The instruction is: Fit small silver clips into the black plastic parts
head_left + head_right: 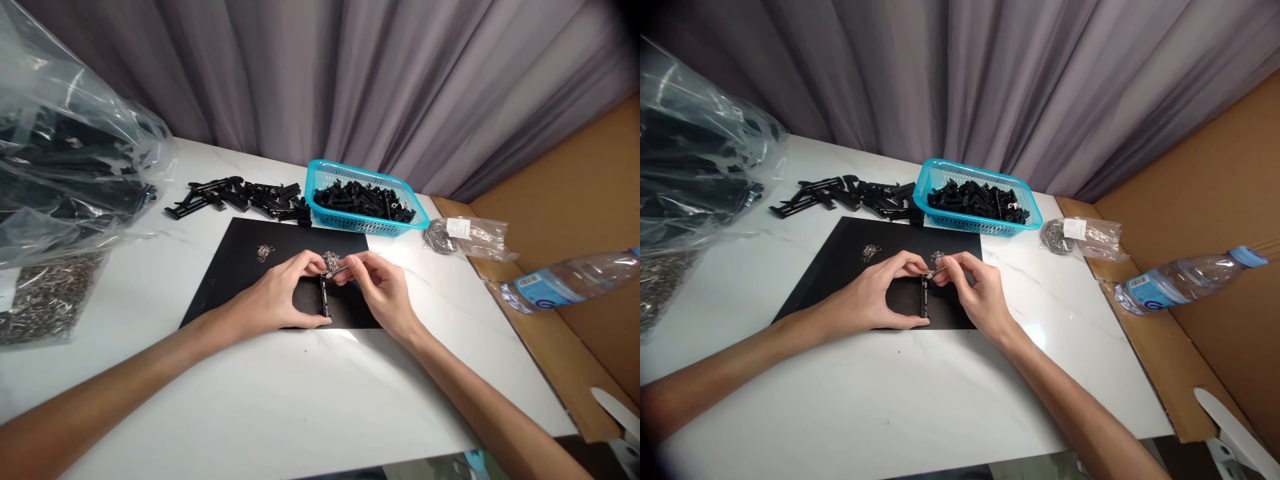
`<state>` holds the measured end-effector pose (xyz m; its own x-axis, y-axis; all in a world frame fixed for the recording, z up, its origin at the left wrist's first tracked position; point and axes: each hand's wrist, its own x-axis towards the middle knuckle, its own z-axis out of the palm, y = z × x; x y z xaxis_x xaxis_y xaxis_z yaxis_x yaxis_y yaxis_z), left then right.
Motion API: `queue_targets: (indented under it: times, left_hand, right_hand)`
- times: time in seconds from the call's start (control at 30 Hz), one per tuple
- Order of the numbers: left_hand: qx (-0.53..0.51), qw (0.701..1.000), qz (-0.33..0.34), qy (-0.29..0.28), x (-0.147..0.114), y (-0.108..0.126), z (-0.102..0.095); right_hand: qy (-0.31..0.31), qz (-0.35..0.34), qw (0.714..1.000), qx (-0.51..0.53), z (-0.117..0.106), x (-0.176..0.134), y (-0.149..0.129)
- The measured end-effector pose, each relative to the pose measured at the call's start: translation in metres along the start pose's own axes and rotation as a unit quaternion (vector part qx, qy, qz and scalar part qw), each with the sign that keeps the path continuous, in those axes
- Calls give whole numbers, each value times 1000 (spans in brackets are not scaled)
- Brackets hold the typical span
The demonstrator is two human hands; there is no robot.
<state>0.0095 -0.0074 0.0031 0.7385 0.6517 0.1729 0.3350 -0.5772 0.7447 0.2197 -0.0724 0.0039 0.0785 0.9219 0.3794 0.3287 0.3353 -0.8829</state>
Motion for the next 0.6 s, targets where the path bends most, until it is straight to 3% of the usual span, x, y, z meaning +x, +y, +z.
queue_targets:
  times: [0.6]
  left_hand:
    - [-7,1000,-4,0,0,1,0]
  right_hand:
    - [20,-42,998,-34,1,-3,3]
